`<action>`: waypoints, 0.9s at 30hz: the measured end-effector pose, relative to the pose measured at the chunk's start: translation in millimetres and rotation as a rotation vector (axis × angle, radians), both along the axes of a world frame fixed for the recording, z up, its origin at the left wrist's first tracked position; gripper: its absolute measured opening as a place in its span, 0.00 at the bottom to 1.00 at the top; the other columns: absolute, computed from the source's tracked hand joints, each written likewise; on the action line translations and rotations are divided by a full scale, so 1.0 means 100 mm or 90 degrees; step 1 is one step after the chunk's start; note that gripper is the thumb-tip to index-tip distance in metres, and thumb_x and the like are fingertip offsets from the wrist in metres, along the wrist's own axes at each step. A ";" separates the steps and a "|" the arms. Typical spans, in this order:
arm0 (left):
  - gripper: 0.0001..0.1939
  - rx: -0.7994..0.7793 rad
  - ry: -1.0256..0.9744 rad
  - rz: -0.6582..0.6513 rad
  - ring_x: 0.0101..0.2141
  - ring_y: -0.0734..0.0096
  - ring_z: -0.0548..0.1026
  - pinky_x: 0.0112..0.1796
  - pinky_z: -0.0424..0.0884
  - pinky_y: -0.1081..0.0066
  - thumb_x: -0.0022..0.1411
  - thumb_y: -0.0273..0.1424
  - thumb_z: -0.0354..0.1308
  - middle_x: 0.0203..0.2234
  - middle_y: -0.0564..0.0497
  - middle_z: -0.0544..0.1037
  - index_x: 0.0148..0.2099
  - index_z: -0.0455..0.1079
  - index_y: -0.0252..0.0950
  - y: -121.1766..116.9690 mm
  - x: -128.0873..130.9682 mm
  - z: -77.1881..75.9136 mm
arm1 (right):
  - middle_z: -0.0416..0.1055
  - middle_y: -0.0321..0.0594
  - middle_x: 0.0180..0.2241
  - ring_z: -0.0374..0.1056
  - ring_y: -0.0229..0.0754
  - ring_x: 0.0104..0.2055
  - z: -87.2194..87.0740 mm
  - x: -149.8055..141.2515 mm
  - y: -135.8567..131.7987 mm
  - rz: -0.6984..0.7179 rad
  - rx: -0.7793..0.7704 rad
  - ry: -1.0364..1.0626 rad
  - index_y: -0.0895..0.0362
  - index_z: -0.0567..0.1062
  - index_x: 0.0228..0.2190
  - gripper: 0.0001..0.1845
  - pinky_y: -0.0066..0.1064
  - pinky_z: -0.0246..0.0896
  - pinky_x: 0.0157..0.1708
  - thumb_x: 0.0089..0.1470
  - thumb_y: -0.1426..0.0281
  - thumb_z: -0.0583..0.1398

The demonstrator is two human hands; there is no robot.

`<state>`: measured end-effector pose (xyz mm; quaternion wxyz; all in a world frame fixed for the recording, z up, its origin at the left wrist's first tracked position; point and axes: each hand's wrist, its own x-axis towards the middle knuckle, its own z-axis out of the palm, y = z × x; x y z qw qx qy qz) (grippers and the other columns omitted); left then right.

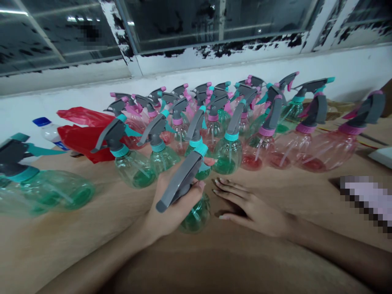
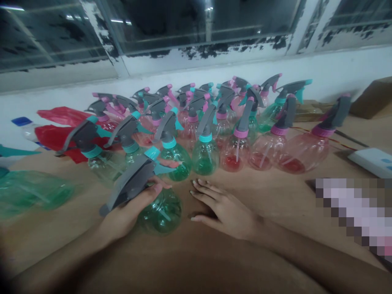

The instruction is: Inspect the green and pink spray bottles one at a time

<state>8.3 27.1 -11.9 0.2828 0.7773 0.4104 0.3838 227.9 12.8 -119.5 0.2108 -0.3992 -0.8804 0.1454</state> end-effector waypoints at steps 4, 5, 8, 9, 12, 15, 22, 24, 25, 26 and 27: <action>0.08 -0.004 0.013 0.003 0.23 0.73 0.70 0.29 0.69 0.71 0.58 0.31 0.51 0.25 0.55 0.73 0.28 0.69 0.41 0.01 0.00 0.00 | 0.53 0.40 0.63 0.45 0.45 0.66 0.01 -0.01 0.00 -0.002 -0.009 -0.012 0.54 0.56 0.61 0.34 0.45 0.48 0.62 0.59 0.54 0.54; 0.08 -0.004 0.013 0.003 0.23 0.73 0.70 0.29 0.70 0.71 0.58 0.31 0.51 0.25 0.55 0.73 0.28 0.69 0.41 0.01 0.00 0.00 | 0.53 0.40 0.63 0.45 0.45 0.66 0.02 -0.01 0.00 -0.003 -0.010 -0.015 0.55 0.56 0.61 0.33 0.44 0.48 0.62 0.59 0.53 0.54; 0.08 -0.004 0.019 0.009 0.24 0.72 0.71 0.30 0.71 0.70 0.58 0.30 0.51 0.26 0.56 0.74 0.28 0.69 0.42 0.00 0.01 0.00 | 0.53 0.40 0.63 0.45 0.45 0.66 0.03 -0.01 0.00 -0.005 -0.012 -0.019 0.55 0.57 0.61 0.33 0.44 0.48 0.62 0.59 0.53 0.53; 0.08 -0.005 0.027 0.015 0.24 0.71 0.71 0.30 0.71 0.70 0.58 0.30 0.51 0.25 0.56 0.74 0.28 0.69 0.42 0.00 0.01 0.00 | 0.53 0.40 0.63 0.45 0.45 0.66 0.03 -0.01 0.00 -0.006 -0.013 -0.019 0.55 0.57 0.61 0.33 0.44 0.48 0.62 0.59 0.53 0.53; 0.08 0.001 0.040 0.031 0.24 0.71 0.72 0.29 0.70 0.71 0.59 0.31 0.51 0.24 0.57 0.73 0.29 0.69 0.43 -0.02 0.01 0.00 | 0.52 0.39 0.63 0.45 0.45 0.66 0.03 -0.01 0.00 -0.006 -0.013 -0.023 0.55 0.56 0.61 0.34 0.43 0.48 0.62 0.59 0.53 0.53; 0.08 0.007 0.041 0.030 0.25 0.72 0.73 0.31 0.71 0.72 0.58 0.30 0.51 0.26 0.57 0.74 0.28 0.69 0.43 -0.03 0.01 0.00 | 0.52 0.40 0.64 0.44 0.44 0.66 0.02 0.00 0.00 -0.003 -0.011 -0.025 0.55 0.57 0.61 0.34 0.43 0.47 0.62 0.59 0.53 0.53; 0.08 -0.032 0.024 0.030 0.27 0.69 0.75 0.32 0.73 0.69 0.58 0.31 0.52 0.25 0.56 0.76 0.28 0.71 0.44 -0.01 -0.01 0.02 | 0.52 0.40 0.63 0.45 0.46 0.66 0.02 0.00 0.00 0.000 -0.013 -0.008 0.54 0.56 0.61 0.33 0.45 0.48 0.62 0.59 0.54 0.54; 0.07 -0.061 0.010 0.002 0.30 0.66 0.76 0.34 0.73 0.67 0.57 0.31 0.53 0.26 0.55 0.78 0.30 0.72 0.44 0.00 -0.02 0.03 | 0.53 0.40 0.63 0.45 0.46 0.66 0.02 0.00 0.00 0.002 -0.019 -0.003 0.54 0.56 0.61 0.34 0.45 0.48 0.62 0.58 0.54 0.54; 0.07 -0.070 0.003 -0.011 0.31 0.64 0.77 0.35 0.74 0.66 0.55 0.31 0.53 0.26 0.55 0.78 0.32 0.72 0.45 0.00 -0.03 0.03 | 0.53 0.40 0.63 0.46 0.46 0.65 0.03 0.00 0.00 0.002 -0.021 0.000 0.54 0.56 0.61 0.34 0.45 0.48 0.62 0.58 0.54 0.54; 0.07 -0.077 -0.001 -0.020 0.32 0.62 0.77 0.36 0.74 0.64 0.54 0.30 0.53 0.27 0.54 0.79 0.33 0.73 0.45 0.00 -0.03 0.04 | 0.53 0.40 0.63 0.46 0.46 0.65 0.03 -0.01 0.00 0.002 -0.022 0.005 0.53 0.56 0.61 0.34 0.46 0.48 0.62 0.58 0.54 0.54; 0.08 -0.082 -0.003 -0.023 0.32 0.61 0.77 0.36 0.74 0.63 0.53 0.30 0.53 0.27 0.54 0.80 0.34 0.73 0.44 0.00 -0.04 0.04 | 0.54 0.41 0.63 0.46 0.46 0.65 0.04 -0.01 0.00 0.001 -0.021 0.011 0.53 0.56 0.61 0.33 0.46 0.49 0.62 0.58 0.54 0.55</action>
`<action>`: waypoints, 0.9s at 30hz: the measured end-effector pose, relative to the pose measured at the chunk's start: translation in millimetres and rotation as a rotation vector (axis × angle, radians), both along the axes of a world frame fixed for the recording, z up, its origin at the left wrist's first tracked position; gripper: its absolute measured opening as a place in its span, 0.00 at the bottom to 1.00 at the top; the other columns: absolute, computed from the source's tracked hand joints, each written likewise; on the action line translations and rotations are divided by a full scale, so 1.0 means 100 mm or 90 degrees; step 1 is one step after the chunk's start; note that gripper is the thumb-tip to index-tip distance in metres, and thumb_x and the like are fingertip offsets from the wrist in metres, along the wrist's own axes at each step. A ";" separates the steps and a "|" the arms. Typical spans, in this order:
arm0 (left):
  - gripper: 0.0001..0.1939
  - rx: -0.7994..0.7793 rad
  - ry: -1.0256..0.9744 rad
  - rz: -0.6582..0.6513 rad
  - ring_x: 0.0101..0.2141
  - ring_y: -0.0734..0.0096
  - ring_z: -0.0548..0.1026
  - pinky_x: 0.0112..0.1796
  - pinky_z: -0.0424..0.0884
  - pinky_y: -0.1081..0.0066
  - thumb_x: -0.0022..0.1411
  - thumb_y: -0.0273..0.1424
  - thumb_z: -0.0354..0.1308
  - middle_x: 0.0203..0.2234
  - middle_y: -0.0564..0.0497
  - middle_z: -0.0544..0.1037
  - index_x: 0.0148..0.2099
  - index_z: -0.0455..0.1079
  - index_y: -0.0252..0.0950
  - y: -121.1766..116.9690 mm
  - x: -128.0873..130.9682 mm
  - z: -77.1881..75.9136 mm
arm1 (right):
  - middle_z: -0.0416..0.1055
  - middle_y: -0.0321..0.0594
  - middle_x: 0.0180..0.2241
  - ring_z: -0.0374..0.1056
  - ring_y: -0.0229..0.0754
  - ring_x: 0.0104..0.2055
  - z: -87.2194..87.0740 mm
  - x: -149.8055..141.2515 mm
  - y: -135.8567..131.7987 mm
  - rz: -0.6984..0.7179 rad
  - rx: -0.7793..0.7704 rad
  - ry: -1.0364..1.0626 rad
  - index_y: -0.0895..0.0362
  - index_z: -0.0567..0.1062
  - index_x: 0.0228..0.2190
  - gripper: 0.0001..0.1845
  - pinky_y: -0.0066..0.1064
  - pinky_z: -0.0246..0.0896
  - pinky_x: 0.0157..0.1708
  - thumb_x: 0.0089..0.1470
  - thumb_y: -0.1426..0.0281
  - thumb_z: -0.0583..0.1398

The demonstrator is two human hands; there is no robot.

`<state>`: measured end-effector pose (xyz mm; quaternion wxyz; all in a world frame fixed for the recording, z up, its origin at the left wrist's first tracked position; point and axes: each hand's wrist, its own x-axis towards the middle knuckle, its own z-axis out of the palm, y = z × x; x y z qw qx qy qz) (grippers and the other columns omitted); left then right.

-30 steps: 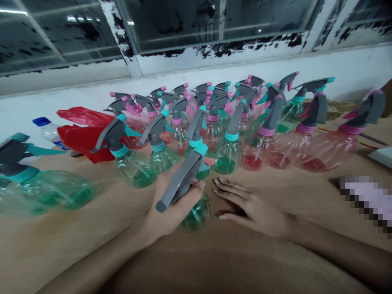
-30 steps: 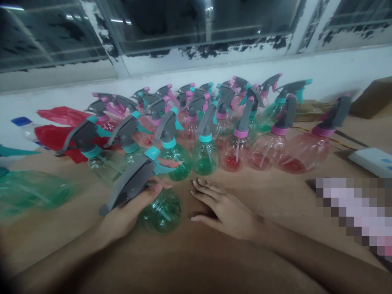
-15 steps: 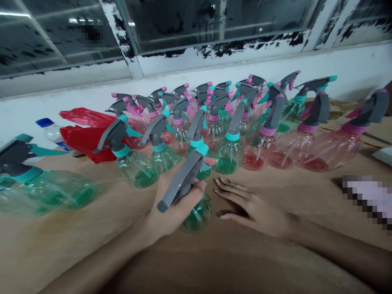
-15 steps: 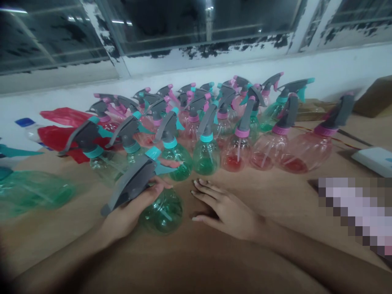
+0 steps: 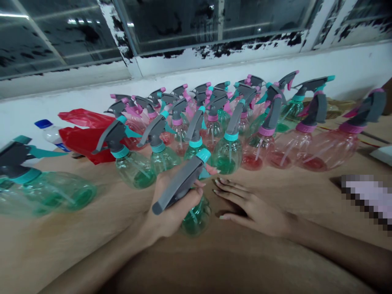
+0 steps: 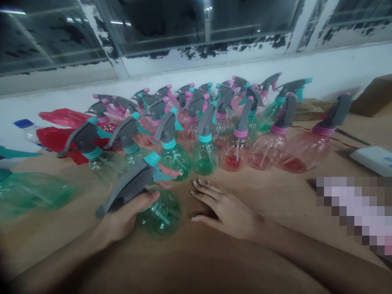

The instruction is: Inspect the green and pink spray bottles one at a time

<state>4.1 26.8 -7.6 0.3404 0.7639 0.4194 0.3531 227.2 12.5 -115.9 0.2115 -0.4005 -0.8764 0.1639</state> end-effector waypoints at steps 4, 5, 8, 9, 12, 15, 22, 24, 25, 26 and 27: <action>0.06 -0.006 -0.011 0.036 0.28 0.61 0.77 0.33 0.74 0.62 0.51 0.32 0.54 0.27 0.53 0.79 0.32 0.71 0.44 -0.05 -0.03 0.02 | 0.54 0.42 0.63 0.47 0.47 0.65 0.02 -0.01 0.00 0.001 0.005 0.009 0.52 0.56 0.61 0.33 0.47 0.50 0.61 0.58 0.55 0.55; 0.05 -0.007 -0.011 0.036 0.26 0.62 0.76 0.32 0.74 0.62 0.51 0.32 0.54 0.25 0.53 0.79 0.31 0.70 0.43 -0.06 -0.03 0.03 | 0.54 0.42 0.63 0.47 0.47 0.65 0.02 -0.01 0.00 0.001 0.003 0.006 0.52 0.56 0.61 0.33 0.47 0.50 0.61 0.58 0.55 0.55; 0.06 -0.024 0.003 -0.005 0.24 0.64 0.76 0.30 0.74 0.64 0.52 0.32 0.53 0.25 0.53 0.78 0.33 0.71 0.43 -0.07 0.01 0.06 | 0.54 0.42 0.63 0.46 0.47 0.65 0.02 -0.01 -0.01 -0.002 -0.006 -0.007 0.54 0.57 0.61 0.33 0.45 0.49 0.62 0.58 0.54 0.54; 0.08 -0.028 0.002 -0.018 0.26 0.64 0.77 0.31 0.75 0.64 0.53 0.31 0.53 0.27 0.53 0.78 0.35 0.72 0.44 -0.06 0.02 0.06 | 0.54 0.42 0.63 0.46 0.46 0.65 0.02 -0.01 -0.01 -0.004 -0.008 -0.010 0.54 0.57 0.61 0.33 0.45 0.48 0.62 0.58 0.54 0.54; 0.13 0.004 -0.006 -0.002 0.30 0.65 0.77 0.34 0.75 0.66 0.55 0.30 0.52 0.34 0.53 0.79 0.43 0.71 0.45 -0.05 0.06 0.04 | 0.53 0.42 0.63 0.46 0.46 0.65 0.00 -0.01 0.00 -0.003 -0.001 -0.012 0.55 0.56 0.61 0.34 0.44 0.47 0.62 0.58 0.54 0.54; 0.07 0.056 0.026 0.027 0.28 0.67 0.76 0.33 0.75 0.68 0.57 0.31 0.52 0.31 0.53 0.77 0.37 0.71 0.43 -0.05 0.07 0.00 | 0.53 0.42 0.63 0.46 0.46 0.65 -0.02 0.00 0.01 0.004 0.013 -0.012 0.54 0.55 0.61 0.34 0.45 0.47 0.62 0.59 0.54 0.54; 0.07 0.061 0.053 0.054 0.23 0.67 0.73 0.25 0.70 0.68 0.57 0.33 0.51 0.24 0.54 0.75 0.28 0.68 0.44 -0.07 0.07 -0.01 | 0.53 0.43 0.63 0.46 0.46 0.65 -0.02 -0.01 0.01 0.005 0.023 -0.016 0.54 0.55 0.61 0.34 0.46 0.49 0.62 0.59 0.54 0.54; 0.08 0.059 0.041 0.053 0.24 0.68 0.73 0.27 0.71 0.68 0.58 0.33 0.51 0.26 0.54 0.75 0.27 0.68 0.44 -0.07 0.07 -0.02 | 0.54 0.43 0.63 0.46 0.46 0.65 -0.03 -0.01 0.01 0.008 0.037 -0.010 0.54 0.55 0.61 0.34 0.47 0.49 0.62 0.59 0.54 0.54; 0.08 0.057 0.036 0.050 0.24 0.68 0.73 0.28 0.71 0.68 0.58 0.33 0.51 0.27 0.54 0.75 0.27 0.68 0.44 -0.07 0.07 -0.02 | 0.55 0.42 0.63 0.47 0.47 0.65 -0.04 0.00 0.01 0.010 0.042 -0.004 0.53 0.55 0.61 0.34 0.47 0.49 0.61 0.58 0.55 0.54; 0.08 0.055 0.032 0.048 0.24 0.69 0.72 0.28 0.71 0.68 0.58 0.33 0.51 0.27 0.54 0.76 0.27 0.69 0.44 -0.07 0.07 -0.03 | 0.55 0.42 0.62 0.48 0.47 0.65 -0.04 0.00 0.00 0.012 0.046 0.002 0.52 0.55 0.61 0.33 0.47 0.50 0.61 0.58 0.55 0.55; 0.09 0.052 0.030 0.050 0.24 0.69 0.72 0.28 0.71 0.68 0.58 0.33 0.52 0.28 0.54 0.76 0.27 0.69 0.44 -0.07 0.07 -0.04 | 0.56 0.42 0.62 0.49 0.47 0.65 -0.04 0.00 0.00 0.012 0.048 0.007 0.51 0.56 0.61 0.33 0.48 0.50 0.61 0.58 0.55 0.55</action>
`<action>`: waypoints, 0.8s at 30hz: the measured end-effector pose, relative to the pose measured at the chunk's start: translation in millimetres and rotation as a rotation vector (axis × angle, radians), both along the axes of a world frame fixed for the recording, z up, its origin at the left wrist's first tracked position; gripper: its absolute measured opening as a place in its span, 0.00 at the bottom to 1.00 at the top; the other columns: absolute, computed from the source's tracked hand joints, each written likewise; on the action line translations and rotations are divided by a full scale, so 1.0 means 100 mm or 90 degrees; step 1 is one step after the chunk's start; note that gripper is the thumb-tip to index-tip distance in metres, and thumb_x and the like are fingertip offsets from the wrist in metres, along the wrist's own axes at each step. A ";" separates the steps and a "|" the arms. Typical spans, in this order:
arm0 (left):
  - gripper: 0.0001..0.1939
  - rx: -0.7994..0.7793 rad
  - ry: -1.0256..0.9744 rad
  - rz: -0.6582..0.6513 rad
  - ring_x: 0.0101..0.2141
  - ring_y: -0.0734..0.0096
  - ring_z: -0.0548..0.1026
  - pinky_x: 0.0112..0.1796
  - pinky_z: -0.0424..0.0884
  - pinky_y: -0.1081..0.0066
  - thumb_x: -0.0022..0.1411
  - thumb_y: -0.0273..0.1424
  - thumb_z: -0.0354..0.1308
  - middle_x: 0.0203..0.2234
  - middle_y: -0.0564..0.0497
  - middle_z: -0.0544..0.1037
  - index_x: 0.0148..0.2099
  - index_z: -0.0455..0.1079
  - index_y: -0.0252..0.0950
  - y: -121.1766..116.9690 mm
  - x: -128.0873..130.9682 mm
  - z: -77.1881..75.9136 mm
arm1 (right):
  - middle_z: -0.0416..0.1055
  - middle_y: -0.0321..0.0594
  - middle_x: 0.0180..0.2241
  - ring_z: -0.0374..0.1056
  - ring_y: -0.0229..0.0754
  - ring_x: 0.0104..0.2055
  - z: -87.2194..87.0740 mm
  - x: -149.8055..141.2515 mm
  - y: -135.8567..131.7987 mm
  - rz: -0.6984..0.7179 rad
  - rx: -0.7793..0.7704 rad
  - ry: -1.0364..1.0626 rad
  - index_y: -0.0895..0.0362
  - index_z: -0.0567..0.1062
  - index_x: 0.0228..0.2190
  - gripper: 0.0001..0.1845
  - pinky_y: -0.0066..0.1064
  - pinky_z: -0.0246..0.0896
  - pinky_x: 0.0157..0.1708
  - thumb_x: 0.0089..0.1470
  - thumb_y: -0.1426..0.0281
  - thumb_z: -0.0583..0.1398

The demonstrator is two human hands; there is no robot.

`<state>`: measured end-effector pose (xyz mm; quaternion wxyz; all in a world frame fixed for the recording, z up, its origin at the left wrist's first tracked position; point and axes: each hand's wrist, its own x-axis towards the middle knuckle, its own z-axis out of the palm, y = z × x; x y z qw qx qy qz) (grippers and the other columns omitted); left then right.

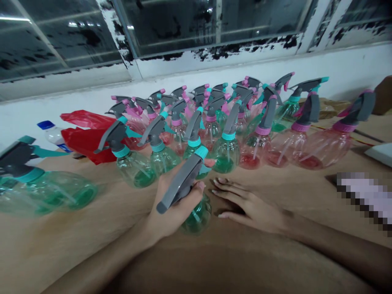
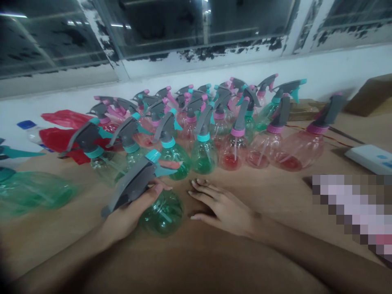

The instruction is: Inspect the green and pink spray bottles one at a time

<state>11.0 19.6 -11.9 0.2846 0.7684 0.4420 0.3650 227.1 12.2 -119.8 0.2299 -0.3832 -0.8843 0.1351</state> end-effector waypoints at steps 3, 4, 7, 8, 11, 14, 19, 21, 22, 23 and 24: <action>0.08 0.000 -0.008 0.014 0.25 0.68 0.72 0.27 0.71 0.67 0.58 0.33 0.53 0.27 0.54 0.76 0.28 0.70 0.43 -0.01 0.00 -0.01 | 0.57 0.41 0.61 0.52 0.47 0.63 0.03 0.00 -0.03 -0.008 -0.001 0.011 0.50 0.56 0.61 0.32 0.48 0.53 0.60 0.58 0.57 0.56; 0.07 0.002 -0.014 0.015 0.25 0.68 0.72 0.28 0.71 0.68 0.58 0.33 0.53 0.26 0.54 0.76 0.29 0.70 0.43 -0.02 0.00 -0.01 | 0.58 0.41 0.61 0.53 0.47 0.63 0.06 -0.01 -0.05 -0.012 0.001 0.017 0.50 0.56 0.61 0.32 0.48 0.54 0.59 0.58 0.57 0.56; 0.06 0.018 -0.016 0.007 0.27 0.69 0.73 0.29 0.71 0.69 0.57 0.30 0.52 0.28 0.55 0.76 0.34 0.70 0.44 -0.03 0.00 0.01 | 0.61 0.43 0.59 0.58 0.49 0.60 0.17 -0.08 -0.13 -0.020 0.009 0.037 0.52 0.60 0.59 0.30 0.47 0.57 0.57 0.58 0.56 0.56; 0.07 0.025 -0.010 0.003 0.27 0.69 0.73 0.30 0.71 0.69 0.58 0.29 0.51 0.29 0.55 0.76 0.37 0.70 0.44 -0.04 0.00 0.02 | 0.63 0.43 0.58 0.60 0.49 0.59 0.23 -0.11 -0.16 -0.022 0.009 0.044 0.52 0.61 0.58 0.30 0.46 0.59 0.56 0.57 0.55 0.57; 0.13 0.043 0.002 0.000 0.26 0.70 0.72 0.29 0.70 0.69 0.58 0.29 0.51 0.33 0.55 0.76 0.45 0.68 0.44 -0.06 -0.04 0.03 | 0.68 0.44 0.54 0.66 0.51 0.54 0.41 -0.28 -0.24 -0.055 0.003 0.069 0.52 0.63 0.56 0.33 0.45 0.64 0.50 0.53 0.51 0.58; 0.16 0.045 0.003 0.015 0.26 0.69 0.73 0.29 0.70 0.69 0.58 0.28 0.52 0.30 0.55 0.76 0.49 0.67 0.43 -0.10 -0.14 0.05 | 0.70 0.43 0.51 0.69 0.52 0.50 0.57 -0.51 -0.29 -0.084 -0.006 0.080 0.51 0.65 0.54 0.37 0.44 0.68 0.45 0.46 0.47 0.61; 0.15 0.049 0.026 0.071 0.26 0.67 0.75 0.27 0.72 0.69 0.59 0.35 0.55 0.26 0.54 0.77 0.49 0.68 0.41 -0.20 -0.45 0.08 | 0.70 0.45 0.51 0.68 0.54 0.50 0.66 -1.00 -0.32 -0.061 0.036 0.110 0.52 0.63 0.55 0.40 0.42 0.67 0.44 0.46 0.45 0.60; 0.16 0.051 0.035 0.099 0.27 0.66 0.76 0.27 0.72 0.69 0.59 0.38 0.57 0.27 0.53 0.78 0.49 0.69 0.41 -0.25 -0.63 0.06 | 0.71 0.48 0.48 0.69 0.55 0.48 0.65 -1.23 -0.32 -0.073 0.061 0.110 0.56 0.64 0.54 0.40 0.44 0.67 0.43 0.47 0.45 0.59; 0.17 0.050 0.040 0.115 0.27 0.66 0.76 0.27 0.72 0.69 0.58 0.39 0.58 0.27 0.54 0.79 0.49 0.69 0.42 -0.26 -0.73 0.05 | 0.72 0.50 0.47 0.69 0.55 0.48 0.65 -1.35 -0.32 -0.076 0.075 0.113 0.58 0.65 0.53 0.39 0.44 0.67 0.43 0.48 0.45 0.59; 0.18 0.048 0.045 0.130 0.27 0.66 0.76 0.26 0.72 0.69 0.58 0.40 0.58 0.26 0.54 0.78 0.50 0.69 0.42 -0.28 -0.84 0.04 | 0.72 0.51 0.45 0.70 0.55 0.46 0.65 -1.47 -0.31 -0.071 0.084 0.116 0.60 0.65 0.52 0.38 0.43 0.67 0.42 0.49 0.47 0.59; 0.19 0.049 0.048 0.144 0.27 0.65 0.76 0.26 0.72 0.69 0.57 0.41 0.59 0.25 0.54 0.78 0.50 0.70 0.41 -0.28 -0.95 0.02 | 0.73 0.51 0.43 0.70 0.55 0.45 0.66 -1.59 -0.30 -0.060 0.090 0.120 0.61 0.67 0.50 0.36 0.43 0.67 0.42 0.49 0.48 0.60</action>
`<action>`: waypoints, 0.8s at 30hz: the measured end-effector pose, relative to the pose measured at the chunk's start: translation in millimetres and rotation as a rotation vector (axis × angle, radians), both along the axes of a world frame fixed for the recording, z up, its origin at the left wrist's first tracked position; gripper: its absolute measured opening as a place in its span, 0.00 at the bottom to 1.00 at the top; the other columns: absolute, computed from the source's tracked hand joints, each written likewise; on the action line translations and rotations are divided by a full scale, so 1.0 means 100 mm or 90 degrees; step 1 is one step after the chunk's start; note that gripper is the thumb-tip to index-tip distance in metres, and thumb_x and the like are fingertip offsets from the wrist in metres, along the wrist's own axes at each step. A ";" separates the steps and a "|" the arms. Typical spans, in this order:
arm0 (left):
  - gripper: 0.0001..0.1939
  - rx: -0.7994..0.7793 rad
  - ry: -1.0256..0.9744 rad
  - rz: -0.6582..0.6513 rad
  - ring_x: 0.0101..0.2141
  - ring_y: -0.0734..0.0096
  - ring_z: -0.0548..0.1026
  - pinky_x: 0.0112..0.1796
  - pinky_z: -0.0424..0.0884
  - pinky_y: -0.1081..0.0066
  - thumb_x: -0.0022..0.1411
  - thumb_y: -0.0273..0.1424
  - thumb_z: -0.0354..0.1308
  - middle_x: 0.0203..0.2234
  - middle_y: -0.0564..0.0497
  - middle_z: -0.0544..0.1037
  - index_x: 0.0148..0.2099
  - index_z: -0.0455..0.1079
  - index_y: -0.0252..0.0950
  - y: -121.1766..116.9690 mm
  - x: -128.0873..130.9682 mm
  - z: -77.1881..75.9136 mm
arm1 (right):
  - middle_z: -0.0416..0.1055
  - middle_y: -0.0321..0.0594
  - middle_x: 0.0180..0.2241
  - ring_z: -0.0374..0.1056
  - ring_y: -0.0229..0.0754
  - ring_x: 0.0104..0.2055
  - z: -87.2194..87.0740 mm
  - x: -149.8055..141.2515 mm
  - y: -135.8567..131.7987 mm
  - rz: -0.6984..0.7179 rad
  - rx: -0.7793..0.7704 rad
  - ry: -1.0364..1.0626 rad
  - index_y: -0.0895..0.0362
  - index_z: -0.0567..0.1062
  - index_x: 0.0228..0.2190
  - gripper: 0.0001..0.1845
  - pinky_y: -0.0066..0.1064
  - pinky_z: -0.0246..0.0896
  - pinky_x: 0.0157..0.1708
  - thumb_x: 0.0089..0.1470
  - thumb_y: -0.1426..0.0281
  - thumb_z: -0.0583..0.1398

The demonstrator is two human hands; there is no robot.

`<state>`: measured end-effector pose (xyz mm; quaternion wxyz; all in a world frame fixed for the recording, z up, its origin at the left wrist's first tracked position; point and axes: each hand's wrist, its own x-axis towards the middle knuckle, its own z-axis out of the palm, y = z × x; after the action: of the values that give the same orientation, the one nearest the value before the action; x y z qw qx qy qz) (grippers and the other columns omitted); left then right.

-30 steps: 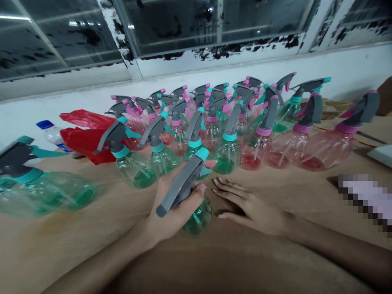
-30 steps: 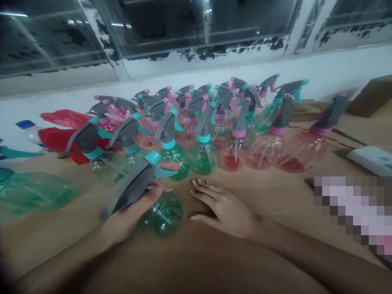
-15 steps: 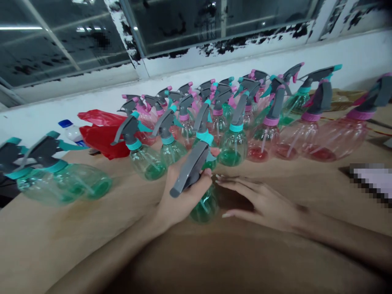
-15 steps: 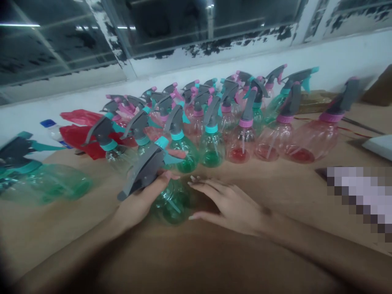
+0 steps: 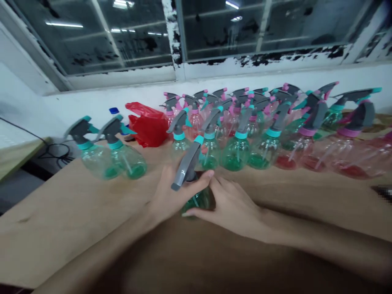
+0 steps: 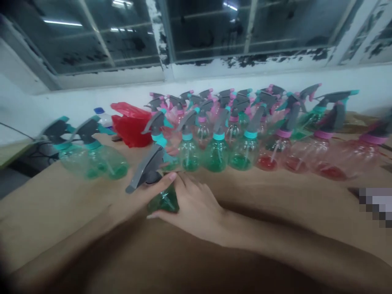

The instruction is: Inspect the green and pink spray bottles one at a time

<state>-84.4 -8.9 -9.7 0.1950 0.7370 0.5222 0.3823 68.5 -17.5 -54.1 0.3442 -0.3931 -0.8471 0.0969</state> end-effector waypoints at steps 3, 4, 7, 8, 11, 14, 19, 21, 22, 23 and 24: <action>0.20 0.012 -0.007 0.036 0.31 0.60 0.77 0.30 0.74 0.65 0.55 0.41 0.60 0.29 0.51 0.79 0.48 0.70 0.38 -0.02 -0.35 -0.03 | 0.73 0.49 0.40 0.70 0.54 0.44 0.06 -0.34 0.07 0.039 0.002 0.003 0.59 0.70 0.44 0.28 0.43 0.66 0.42 0.47 0.52 0.63; 0.20 0.019 -0.015 0.047 0.34 0.59 0.77 0.33 0.74 0.63 0.55 0.41 0.60 0.31 0.50 0.80 0.48 0.70 0.38 -0.03 -0.46 -0.05 | 0.73 0.48 0.40 0.69 0.53 0.45 0.08 -0.45 0.11 0.048 0.003 0.005 0.59 0.70 0.43 0.27 0.44 0.65 0.43 0.47 0.54 0.64; 0.22 0.024 -0.027 0.059 0.44 0.55 0.76 0.44 0.73 0.58 0.55 0.41 0.60 0.41 0.46 0.79 0.50 0.68 0.37 -0.09 -0.78 -0.11 | 0.71 0.49 0.44 0.65 0.53 0.49 0.13 -0.72 0.24 0.056 0.019 -0.004 0.60 0.68 0.46 0.26 0.44 0.64 0.46 0.49 0.59 0.63; 0.24 0.024 -0.029 0.065 0.47 0.54 0.75 0.47 0.71 0.56 0.55 0.41 0.60 0.46 0.45 0.77 0.52 0.66 0.37 -0.12 -0.87 -0.14 | 0.70 0.50 0.45 0.64 0.53 0.50 0.14 -0.80 0.29 0.053 0.027 -0.016 0.62 0.67 0.47 0.26 0.44 0.63 0.46 0.50 0.60 0.62; 0.28 0.026 -0.044 0.108 0.53 0.50 0.70 0.51 0.68 0.53 0.58 0.40 0.59 0.55 0.42 0.69 0.58 0.60 0.37 -0.24 -1.09 -0.26 | 0.69 0.53 0.46 0.64 0.56 0.50 0.16 -0.97 0.45 0.020 0.054 -0.059 0.63 0.67 0.48 0.25 0.46 0.65 0.43 0.52 0.60 0.60; 0.27 0.023 -0.085 0.149 0.55 0.52 0.67 0.53 0.66 0.52 0.61 0.40 0.56 0.58 0.43 0.66 0.60 0.56 0.41 -0.35 -1.24 -0.39 | 0.68 0.55 0.47 0.64 0.58 0.51 0.20 -1.07 0.58 -0.017 0.061 -0.088 0.63 0.66 0.49 0.30 0.46 0.65 0.41 0.50 0.56 0.62; 0.20 -0.020 -0.076 0.167 0.50 0.55 0.71 0.50 0.69 0.51 0.62 0.41 0.53 0.55 0.47 0.68 0.56 0.60 0.45 -0.43 -1.36 -0.49 | 0.71 0.57 0.45 0.71 0.58 0.40 0.32 -1.16 0.68 -0.116 0.011 -0.184 0.66 0.64 0.51 0.37 0.43 0.64 0.32 0.48 0.54 0.63; 0.19 -0.046 -0.067 0.158 0.48 0.56 0.72 0.45 0.72 0.55 0.62 0.41 0.54 0.54 0.47 0.68 0.54 0.61 0.45 -0.43 -1.37 -0.51 | 0.71 0.59 0.43 0.72 0.58 0.37 0.36 -1.20 0.70 -0.140 0.011 -0.217 0.67 0.63 0.52 0.37 0.42 0.63 0.30 0.49 0.54 0.62; 0.18 -0.058 -0.067 0.154 0.48 0.56 0.73 0.42 0.74 0.58 0.63 0.41 0.53 0.53 0.47 0.68 0.53 0.61 0.45 -0.42 -1.37 -0.52 | 0.72 0.59 0.42 0.72 0.58 0.37 0.36 -1.21 0.71 -0.144 0.013 -0.228 0.68 0.62 0.52 0.37 0.41 0.63 0.29 0.50 0.54 0.62; 0.17 -0.068 -0.069 0.150 0.47 0.56 0.73 0.39 0.74 0.60 0.63 0.41 0.53 0.53 0.47 0.68 0.53 0.61 0.45 -0.41 -1.37 -0.54 | 0.72 0.59 0.41 0.72 0.58 0.37 0.37 -1.23 0.71 -0.144 0.014 -0.234 0.68 0.62 0.52 0.37 0.41 0.62 0.29 0.51 0.55 0.61; 0.16 -0.072 -0.073 0.146 0.47 0.56 0.73 0.37 0.74 0.62 0.63 0.41 0.53 0.52 0.47 0.68 0.52 0.62 0.45 -0.40 -1.37 -0.56 | 0.73 0.59 0.40 0.72 0.58 0.37 0.37 -1.25 0.73 -0.145 0.014 -0.238 0.69 0.62 0.52 0.36 0.41 0.62 0.29 0.51 0.55 0.61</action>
<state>-221.4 -48.5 -65.7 0.2208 0.6372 0.6119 0.4133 -56.1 55.1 -17.2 0.1939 -0.4935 -0.8475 -0.0262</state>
